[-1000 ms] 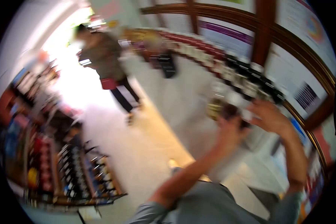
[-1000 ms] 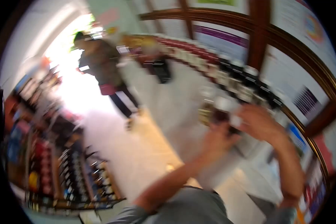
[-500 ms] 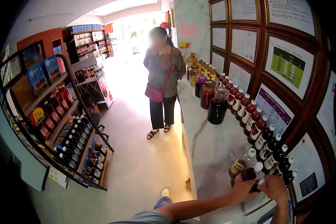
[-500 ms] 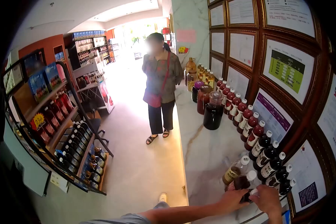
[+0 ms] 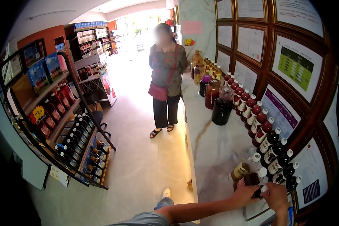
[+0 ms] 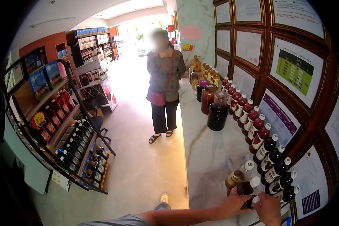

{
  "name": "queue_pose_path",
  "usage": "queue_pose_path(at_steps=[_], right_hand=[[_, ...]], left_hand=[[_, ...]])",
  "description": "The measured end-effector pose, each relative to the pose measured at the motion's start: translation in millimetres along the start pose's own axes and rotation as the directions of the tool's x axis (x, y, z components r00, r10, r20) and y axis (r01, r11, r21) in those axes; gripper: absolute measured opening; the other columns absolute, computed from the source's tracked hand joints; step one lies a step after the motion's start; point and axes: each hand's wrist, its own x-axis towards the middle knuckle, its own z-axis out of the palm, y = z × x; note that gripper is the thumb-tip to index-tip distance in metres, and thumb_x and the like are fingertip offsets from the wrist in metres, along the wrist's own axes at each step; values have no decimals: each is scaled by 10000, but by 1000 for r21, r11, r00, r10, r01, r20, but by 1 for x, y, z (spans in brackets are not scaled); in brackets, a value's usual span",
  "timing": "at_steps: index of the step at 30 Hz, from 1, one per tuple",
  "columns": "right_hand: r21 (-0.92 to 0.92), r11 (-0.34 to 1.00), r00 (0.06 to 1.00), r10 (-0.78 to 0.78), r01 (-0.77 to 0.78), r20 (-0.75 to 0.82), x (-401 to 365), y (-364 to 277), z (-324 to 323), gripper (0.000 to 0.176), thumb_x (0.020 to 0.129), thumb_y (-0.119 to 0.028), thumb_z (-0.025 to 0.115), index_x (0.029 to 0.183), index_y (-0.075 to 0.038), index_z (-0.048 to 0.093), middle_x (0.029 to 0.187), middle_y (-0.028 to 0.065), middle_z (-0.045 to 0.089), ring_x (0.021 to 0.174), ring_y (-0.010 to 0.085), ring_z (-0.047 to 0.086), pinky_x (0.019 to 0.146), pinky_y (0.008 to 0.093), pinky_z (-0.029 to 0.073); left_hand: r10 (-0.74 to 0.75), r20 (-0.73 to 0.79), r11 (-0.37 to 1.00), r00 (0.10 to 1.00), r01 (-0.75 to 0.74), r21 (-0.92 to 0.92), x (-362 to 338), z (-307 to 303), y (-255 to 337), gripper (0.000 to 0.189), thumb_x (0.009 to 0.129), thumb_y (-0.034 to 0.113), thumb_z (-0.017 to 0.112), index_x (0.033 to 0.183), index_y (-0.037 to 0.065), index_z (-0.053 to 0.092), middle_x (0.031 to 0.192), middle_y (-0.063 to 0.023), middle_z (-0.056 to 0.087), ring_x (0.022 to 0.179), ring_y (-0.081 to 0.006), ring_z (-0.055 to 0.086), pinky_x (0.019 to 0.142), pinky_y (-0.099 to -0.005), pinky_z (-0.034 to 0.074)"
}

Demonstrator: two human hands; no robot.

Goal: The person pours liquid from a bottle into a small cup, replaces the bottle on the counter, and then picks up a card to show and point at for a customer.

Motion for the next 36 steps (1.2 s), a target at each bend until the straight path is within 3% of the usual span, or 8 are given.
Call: queue_pose_path(at_steps=[7, 10, 19, 26, 28, 30, 33, 36], right_hand=[[-71, 990, 982, 110, -122, -151, 2, -11, 15, 374, 704, -303, 796, 751, -8, 570, 683, 190, 625, 694, 386, 630, 660, 464, 473], [-77, 987, 981, 133, -144, -138, -2, -13, 11, 351, 717, -289, 782, 753, -13, 568, 686, 186, 626, 696, 387, 629, 662, 469, 470], [43, 995, 978, 95, -88, -187, -8, 2, 25, 294, 751, -255, 744, 814, -18, 581, 679, 170, 628, 682, 385, 621, 647, 475, 466], [28, 989, 976, 148, -146, -160, -4, -5, 22, 320, 773, -278, 743, 878, -26, 577, 715, 180, 644, 714, 392, 631, 664, 487, 464], [105, 974, 967, 215, -201, -137, -9, -6, 25, 426, 779, -292, 741, 1079, -23, 604, 694, 173, 642, 693, 382, 636, 635, 479, 470], [167, 938, 916, 336, -304, -218, -16, -24, 25, 559, 778, -305, 748, 1216, -12, 559, 660, 141, 620, 627, 343, 624, 600, 443, 471], [382, 901, 791, 384, -208, -476, -21, -55, 39, 594, 751, -245, 788, 1225, 15, 541, 611, 86, 543, 514, 251, 530, 508, 362, 432], [704, 709, 873, 313, 47, -374, -2, -95, 86, 536, 764, -195, 792, 1194, 16, 551, 634, 78, 561, 524, 214, 522, 497, 324, 428]], left_hand=[[22, -72, 1000, 997, -20, 23, 1, 8, -4, 577, 801, 376, 697, 1247, 57, 517, 977, -168, 652, 887, -354, 638, 749, -454, 508], [-9, 10, 1000, 1000, 9, -1, 2, 3, -1, 576, 795, 378, 704, 1237, 57, 521, 978, -168, 652, 893, -354, 637, 743, -458, 509], [0, -61, 1000, 998, 0, -6, -2, 1, 2, 524, 763, 359, 728, 1145, 49, 548, 922, -162, 659, 851, -351, 644, 739, -458, 491], [51, -115, 999, 992, -49, 18, 2, 6, -5, 482, 768, 369, 712, 1098, 50, 565, 885, -157, 675, 867, -361, 641, 881, -515, 398], [89, -155, 995, 984, -94, -25, -7, 3, -9, 573, 769, 380, 717, 1215, 68, 535, 948, -196, 662, 899, -384, 631, 886, -462, 430], [-177, 202, 976, 963, 198, -87, -20, -29, 2, 709, 786, 407, 721, 1360, 109, 430, 938, -190, 662, 910, -373, 636, 774, -452, 500], [-237, 152, 953, 959, 260, -153, -68, -33, -49, 730, 795, 423, 726, 1367, 90, 416, 895, -174, 656, 811, -353, 645, 739, -435, 508], [-515, 262, 834, 817, 548, -69, -116, -79, -94, 719, 810, 448, 720, 1348, 57, 448, 873, -161, 666, 779, -313, 646, 737, -410, 513]])
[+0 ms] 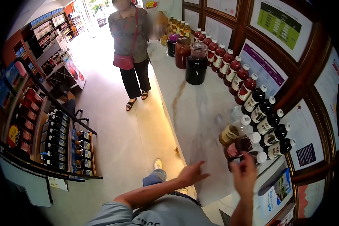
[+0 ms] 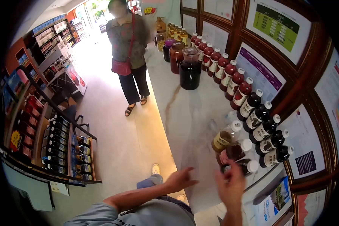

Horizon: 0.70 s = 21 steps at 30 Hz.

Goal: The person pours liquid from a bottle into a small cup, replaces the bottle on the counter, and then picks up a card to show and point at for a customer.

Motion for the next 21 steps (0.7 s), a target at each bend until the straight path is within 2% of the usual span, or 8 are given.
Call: queue_pose_path(at_steps=[2, 4, 7, 10, 14, 15, 19, 21], right_hand=[[17, 997, 971, 67, -73, 230, 3, 3, 54, 521, 792, -218, 770, 1199, 18, 547, 670, 83, 581, 552, 209, 551, 517, 320, 452], [11, 995, 926, 88, -99, 366, 23, 2, 110, 600, 816, -190, 745, 1304, 28, 473, 726, 62, 607, 605, 133, 569, 569, 268, 463], [-33, 999, 898, -4, 20, 440, 93, -22, 188, 733, 828, -265, 731, 1386, 40, 366, 733, 75, 618, 620, 172, 589, 594, 298, 481], [-101, 991, 818, -16, 91, 575, 197, -74, 276, 819, 865, -326, 658, 1455, 34, 218, 808, 140, 649, 733, 313, 643, 671, 396, 503], [-352, 866, 764, -52, 356, 644, 360, -128, 414, 865, 880, -301, 604, 1489, 18, 78, 869, 209, 662, 780, 378, 641, 717, 450, 501], [-390, 821, 755, -72, 416, 652, 399, -135, 447, 875, 879, -293, 595, 1491, 17, 53, 894, 235, 663, 806, 394, 642, 735, 466, 500], [-454, 786, 783, -61, 420, 620, 539, -157, 551, 834, 886, -269, 577, 1479, 40, 78, 991, 290, 646, 931, 425, 635, 831, 475, 487], [-448, 820, 801, -21, 357, 599, 597, -164, 588, 827, 882, -256, 577, 1476, 46, 86, 1037, 307, 629, 977, 431, 621, 867, 463, 477]], left_hand=[[-78, -80, 997, 994, 76, -29, -13, -20, -57, 725, 810, 445, 723, 1338, 25, 458, 832, -157, 672, 759, -291, 655, 705, -391, 518], [-255, -82, 967, 964, 251, -51, -26, -62, -88, 726, 815, 447, 718, 1322, -7, 465, 823, -158, 679, 753, -278, 665, 683, -373, 520], [-341, -153, 939, 928, 328, -102, -25, -111, -155, 705, 812, 441, 724, 1284, -32, 499, 836, -162, 687, 770, -278, 674, 698, -372, 524], [-326, -311, 944, 893, 286, -167, -13, -167, -207, 681, 793, 449, 739, 1226, -41, 547, 809, -156, 682, 750, -274, 668, 695, -364, 525], [-363, -438, 926, 822, 265, -269, 11, -253, -272, 697, 773, 453, 751, 1218, -46, 554, 826, -147, 678, 755, -272, 659, 705, -363, 527], [-392, -441, 915, 807, 296, -272, 12, -291, -262, 690, 767, 429, 765, 1221, -45, 553, 845, -133, 679, 767, -248, 661, 716, -348, 528], [-505, -457, 827, 732, 258, -500, 21, -388, -285, 687, 754, 393, 796, 1234, -33, 548, 843, -98, 678, 778, -190, 658, 743, -306, 525], [-543, -473, 792, 694, 236, -563, 16, -445, -252, 620, 756, 380, 792, 1193, -5, 578, 854, -128, 654, 784, -225, 630, 718, -347, 517]])
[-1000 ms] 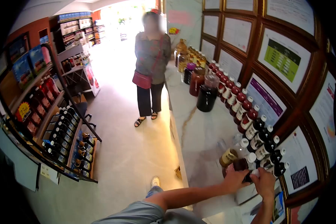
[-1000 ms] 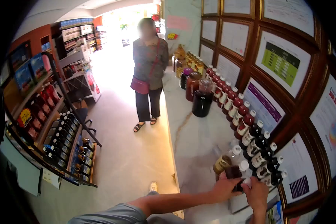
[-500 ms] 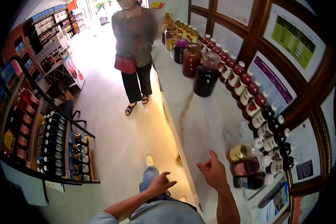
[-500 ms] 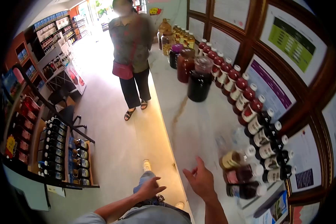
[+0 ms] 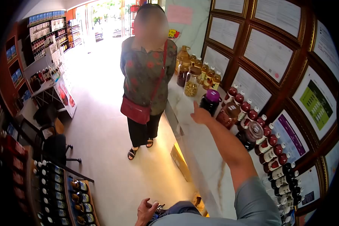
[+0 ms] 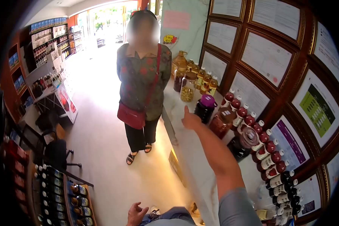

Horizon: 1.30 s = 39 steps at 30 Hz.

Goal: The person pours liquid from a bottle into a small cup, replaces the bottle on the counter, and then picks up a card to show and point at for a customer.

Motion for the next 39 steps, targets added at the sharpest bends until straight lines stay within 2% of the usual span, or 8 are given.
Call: queue_pose_path(at_steps=[7, 10, 12, 14, 16, 26, 34, 39], right_hand=[[-109, 992, 953, 29, -64, -302, 225, 16, 17, 719, 890, -241, 567, 1441, 50, 209, 1091, 325, 612, 1117, 425, 563, 958, 446, 435], [207, 978, 921, 89, -10, -379, 319, 32, 45, 546, 895, -215, 529, 1353, 28, 358, 1131, 312, 601, 1179, 389, 536, 989, 443, 407], [205, 978, 977, 84, -42, -198, 445, 82, 108, 506, 886, -188, 481, 1338, 19, 389, 1187, 313, 575, 1229, 384, 500, 1029, 428, 374], [463, 886, 943, 177, -28, -281, 479, 62, 113, 806, 800, -78, 467, 1504, -13, 78, 1172, 330, 583, 1105, 441, 572, 958, 456, 430], [477, 871, 943, 251, -122, -217, 481, 31, 88, 697, 862, -148, 440, 1492, -15, 173, 1174, 325, 583, 1157, 407, 544, 1005, 431, 386], [371, 842, 918, 382, -392, 103, 632, 19, 100, 958, 862, -150, 507, 1470, -78, -230, 1124, 230, 638, 980, 342, 649, 864, 433, 502], [259, 858, 895, 440, -443, 71, 708, 44, 108, 886, 871, -151, 486, 1498, -50, -132, 1263, 245, 566, 1079, 325, 620, 910, 419, 492], [164, 904, 698, 412, -396, -585, 764, 73, 153, 672, 942, -135, 416, 1507, -66, 58, 1410, 213, 449, 1282, 317, 467, 1053, 408, 398]], left_hand=[[7, -145, 989, 989, 15, 150, 114, -36, -5, 619, 790, 400, 762, 1217, -9, 579, 865, -146, 635, 825, -257, 620, 728, -370, 511], [-46, -144, 994, 988, 60, 91, 169, -31, -3, 632, 789, 405, 767, 1229, -5, 574, 864, -144, 631, 769, -224, 621, 696, -350, 516], [-55, -143, 996, 988, 63, 58, 208, -28, 7, 627, 792, 381, 777, 1236, -8, 567, 858, -121, 630, 706, -176, 598, 646, -318, 512], [-118, -166, 993, 979, 117, -15, 265, -21, -6, 614, 798, 356, 780, 1235, -17, 565, 839, -96, 621, 695, -150, 578, 624, -294, 499], [-125, -188, 989, 974, 107, -105, 302, -20, 29, 582, 815, 318, 774, 1225, -34, 559, 800, -53, 599, 683, -112, 548, 590, -252, 472], [-186, -165, 977, 969, 200, 75, 423, -29, 98, 543, 825, 276, 759, 1204, -53, 552, 746, -53, 610, 645, -112, 546, 559, -267, 462], [-257, -168, 957, 952, 276, 95, 458, -31, 157, 527, 835, 269, 726, 1192, -77, 550, 738, -97, 618, 653, -156, 534, 583, -310, 459], [-262, -160, 949, 952, 284, 138, 475, -33, 154, 539, 836, 293, 717, 1194, -74, 551, 707, -101, 615, 622, -162, 528, 567, -317, 454]])
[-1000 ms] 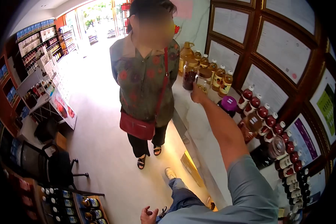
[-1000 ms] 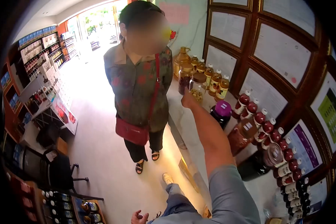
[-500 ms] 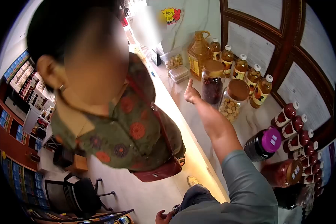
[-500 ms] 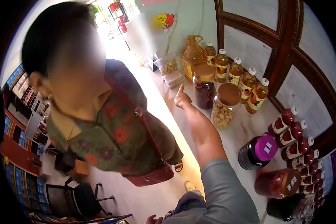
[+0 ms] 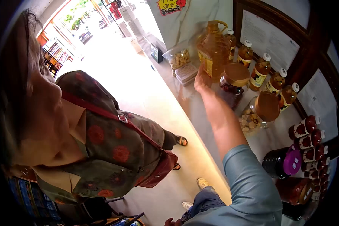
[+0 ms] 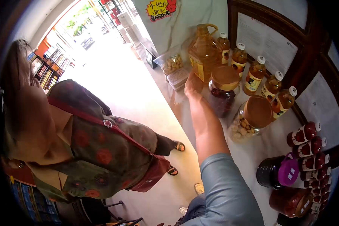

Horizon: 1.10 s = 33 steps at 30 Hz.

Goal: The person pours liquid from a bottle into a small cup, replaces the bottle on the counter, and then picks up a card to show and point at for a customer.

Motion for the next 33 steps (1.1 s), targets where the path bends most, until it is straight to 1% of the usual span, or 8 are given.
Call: queue_pose_path(at_steps=[1, 8, 15, 21, 25, 30, 31, 33], right_hand=[[-19, 999, 965, -34, 30, -258, 1, 1, 9, 602, 964, -131, 391, 1508, -69, 139, 1420, 194, 446, 1313, 310, 435, 1069, 402, 384], [-14, 997, 935, 82, -82, 346, -9, 0, -35, 785, 927, -71, 411, 1509, -81, -115, 1498, 205, 330, 1349, 342, 386, 1111, 432, 331], [-128, 983, 800, 183, -134, 572, -13, -2, -34, 809, 896, -123, 472, 1512, -38, -45, 1340, 210, 522, 1109, 312, 611, 866, 442, 510], [-68, 990, 858, 141, -124, 495, -19, 7, -20, 741, 897, -142, 457, 1505, -28, 50, 1274, 244, 560, 1084, 328, 618, 856, 459, 507], [18, 998, 998, -59, 58, 31, -9, 6, -4, 790, 860, -135, 526, 1495, -32, 68, 1302, 241, 542, 1122, 348, 598, 922, 455, 486], [8, 989, 834, -121, 149, -538, 8, 13, 37, 708, 779, -155, 637, 1422, -52, 360, 1272, 192, 588, 1144, 328, 594, 935, 413, 494], [-1, 998, 987, -60, 61, -148, 7, 13, 33, 605, 774, -169, 637, 1341, -63, 456, 1243, 176, 609, 1133, 316, 603, 926, 411, 498], [-120, 991, 765, 128, -68, 632, -2, 12, 4, 430, 762, -195, 639, 1178, -85, 647, 1187, 143, 652, 1111, 292, 621, 909, 407, 506]], left_hand=[[-3, 8, 1000, 1000, 3, -10, 2, 0, 7, 532, 839, 287, 712, 1194, -75, 551, 714, -99, 619, 631, -168, 536, 571, -321, 457], [-34, 42, 999, 999, 36, -38, 11, 2, 25, 539, 845, 288, 697, 1213, -75, 544, 752, -110, 628, 671, -187, 558, 611, -345, 475], [-41, 55, 998, 998, 44, -49, 11, 2, 46, 550, 849, 283, 691, 1227, -83, 532, 787, -122, 617, 712, -186, 563, 637, -325, 480], [-56, 75, 995, 996, 62, -78, 9, 5, 40, 577, 845, 307, 699, 1233, -83, 527, 767, -91, 598, 696, -165, 547, 624, -312, 475], [-22, 103, 998, 994, 28, -51, 12, 5, 35, 586, 839, 310, 709, 1238, -78, 526, 766, -78, 594, 682, -155, 537, 612, -307, 472], [-56, 100, 997, 993, 62, -55, 13, 10, 35, 593, 834, 315, 711, 1237, -79, 526, 770, -78, 592, 684, -158, 537, 618, -304, 474], [-71, 96, 996, 993, 75, -47, 14, 10, 33, 595, 833, 315, 711, 1239, -79, 525, 773, -79, 592, 685, -159, 537, 621, -305, 474], [-78, 101, 997, 992, 79, -11, 16, 10, 36, 592, 835, 307, 706, 1244, -77, 520, 789, -87, 602, 695, -160, 548, 630, -305, 481]])
